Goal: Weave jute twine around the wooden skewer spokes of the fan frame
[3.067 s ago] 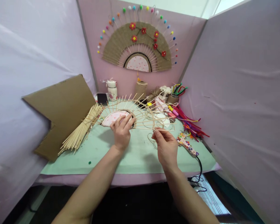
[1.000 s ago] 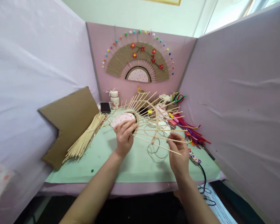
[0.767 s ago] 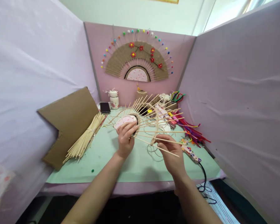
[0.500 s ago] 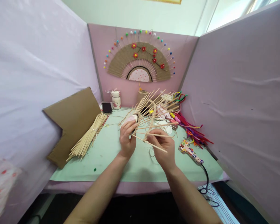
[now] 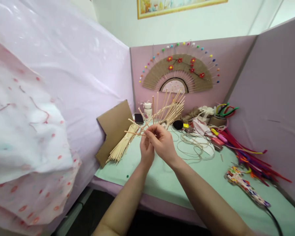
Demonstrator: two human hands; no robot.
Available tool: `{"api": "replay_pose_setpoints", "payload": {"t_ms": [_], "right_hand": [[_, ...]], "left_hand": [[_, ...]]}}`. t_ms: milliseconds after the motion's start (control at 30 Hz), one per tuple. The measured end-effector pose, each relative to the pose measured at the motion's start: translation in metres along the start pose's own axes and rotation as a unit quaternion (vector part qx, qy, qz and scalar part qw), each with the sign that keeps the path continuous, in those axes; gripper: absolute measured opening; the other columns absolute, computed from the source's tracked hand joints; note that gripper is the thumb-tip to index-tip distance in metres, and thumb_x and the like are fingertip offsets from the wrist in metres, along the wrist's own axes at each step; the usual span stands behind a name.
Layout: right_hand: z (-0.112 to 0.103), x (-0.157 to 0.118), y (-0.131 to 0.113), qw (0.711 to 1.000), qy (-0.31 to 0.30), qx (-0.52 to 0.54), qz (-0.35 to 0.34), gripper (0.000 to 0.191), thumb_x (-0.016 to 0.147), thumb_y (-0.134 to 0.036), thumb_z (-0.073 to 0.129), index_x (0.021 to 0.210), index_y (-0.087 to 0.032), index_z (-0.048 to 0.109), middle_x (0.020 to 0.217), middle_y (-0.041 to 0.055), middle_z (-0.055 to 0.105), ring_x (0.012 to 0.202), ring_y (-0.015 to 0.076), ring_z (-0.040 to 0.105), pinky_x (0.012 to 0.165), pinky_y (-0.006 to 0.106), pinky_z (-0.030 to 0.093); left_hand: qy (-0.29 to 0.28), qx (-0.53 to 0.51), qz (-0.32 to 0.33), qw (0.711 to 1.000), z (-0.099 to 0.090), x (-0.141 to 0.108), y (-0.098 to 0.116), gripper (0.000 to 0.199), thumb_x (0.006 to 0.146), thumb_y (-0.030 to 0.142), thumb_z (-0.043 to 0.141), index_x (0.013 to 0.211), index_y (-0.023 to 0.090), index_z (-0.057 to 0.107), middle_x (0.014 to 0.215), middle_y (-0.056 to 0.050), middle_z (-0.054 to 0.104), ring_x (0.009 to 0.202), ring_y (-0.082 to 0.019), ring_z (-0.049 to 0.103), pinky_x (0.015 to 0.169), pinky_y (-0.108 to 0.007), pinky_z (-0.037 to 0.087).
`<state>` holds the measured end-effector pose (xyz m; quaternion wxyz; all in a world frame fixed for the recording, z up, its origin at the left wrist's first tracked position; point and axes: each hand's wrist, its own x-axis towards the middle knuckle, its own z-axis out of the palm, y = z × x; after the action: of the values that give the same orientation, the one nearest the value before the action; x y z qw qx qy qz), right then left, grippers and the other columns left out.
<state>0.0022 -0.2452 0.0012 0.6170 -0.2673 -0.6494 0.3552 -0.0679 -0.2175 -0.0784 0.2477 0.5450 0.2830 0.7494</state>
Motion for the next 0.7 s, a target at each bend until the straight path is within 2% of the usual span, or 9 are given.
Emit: {"api": "replay_pose_setpoints", "payload": {"t_ms": [100,200,267,367,500,700], "right_hand": [[0.008,0.004,0.002,1.0,-0.017,0.014,-0.011,0.016,0.085,-0.036,0.062,0.08,-0.021,0.063,0.075,-0.0002,0.064,0.066,0.0124,0.058,0.062,0.025,0.047],[0.011,0.004,0.006,1.0,-0.017,0.015,-0.019,0.017,0.085,-0.036,0.063,0.078,-0.021,0.062,0.072,-0.0009,0.063,0.06,0.0109,0.055,0.057,0.024,0.045],[0.009,0.003,0.008,1.0,-0.007,0.007,-0.02,0.017,0.085,-0.036,0.063,0.078,-0.021,0.061,0.071,-0.0009,0.062,0.058,0.0108,0.053,0.056,0.024,0.043],[-0.001,0.002,0.008,1.0,0.011,-0.01,-0.015,0.018,0.086,-0.037,0.063,0.079,-0.02,0.06,0.069,-0.0014,0.061,0.058,0.0107,0.051,0.054,0.024,0.041],[-0.017,0.0,0.005,0.999,0.029,-0.018,-0.002,0.021,0.085,-0.038,0.064,0.077,-0.02,0.06,0.067,-0.0017,0.06,0.058,0.0104,0.05,0.054,0.023,0.04],[-0.026,-0.001,0.003,0.999,0.026,-0.026,-0.003,0.02,0.085,-0.038,0.063,0.078,-0.02,0.059,0.071,-0.0002,0.062,0.064,0.0118,0.056,0.058,0.023,0.044]], "left_hand": [[-0.004,-0.039,0.039,0.998,-0.019,0.001,0.015,0.041,0.093,0.044,0.051,0.128,0.024,0.046,0.125,-0.013,0.062,0.119,-0.026,0.06,0.097,-0.041,0.052],[0.058,-0.034,0.104,0.992,-0.025,0.003,0.03,0.041,0.096,0.042,0.046,0.134,0.028,0.041,0.131,-0.012,0.058,0.123,-0.025,0.057,0.102,-0.044,0.049],[0.095,-0.03,0.116,0.988,-0.021,0.006,0.039,0.036,0.097,0.039,0.044,0.132,0.03,0.043,0.127,-0.01,0.061,0.117,-0.023,0.062,0.099,-0.043,0.052],[0.123,-0.035,0.105,0.986,-0.012,0.012,0.044,0.025,0.096,0.036,0.049,0.118,0.026,0.056,0.116,-0.007,0.067,0.105,-0.02,0.067,0.093,-0.04,0.056],[0.13,-0.062,0.08,0.986,-0.001,0.016,0.043,0.013,0.089,0.03,0.063,0.098,0.022,0.066,0.1,-0.004,0.072,0.093,-0.017,0.07,0.088,-0.037,0.058],[0.138,-0.061,0.081,0.985,0.009,0.019,0.046,0.009,0.086,0.028,0.066,0.088,0.019,0.066,0.091,-0.002,0.073,0.089,-0.015,0.07,0.084,-0.033,0.057]]}}
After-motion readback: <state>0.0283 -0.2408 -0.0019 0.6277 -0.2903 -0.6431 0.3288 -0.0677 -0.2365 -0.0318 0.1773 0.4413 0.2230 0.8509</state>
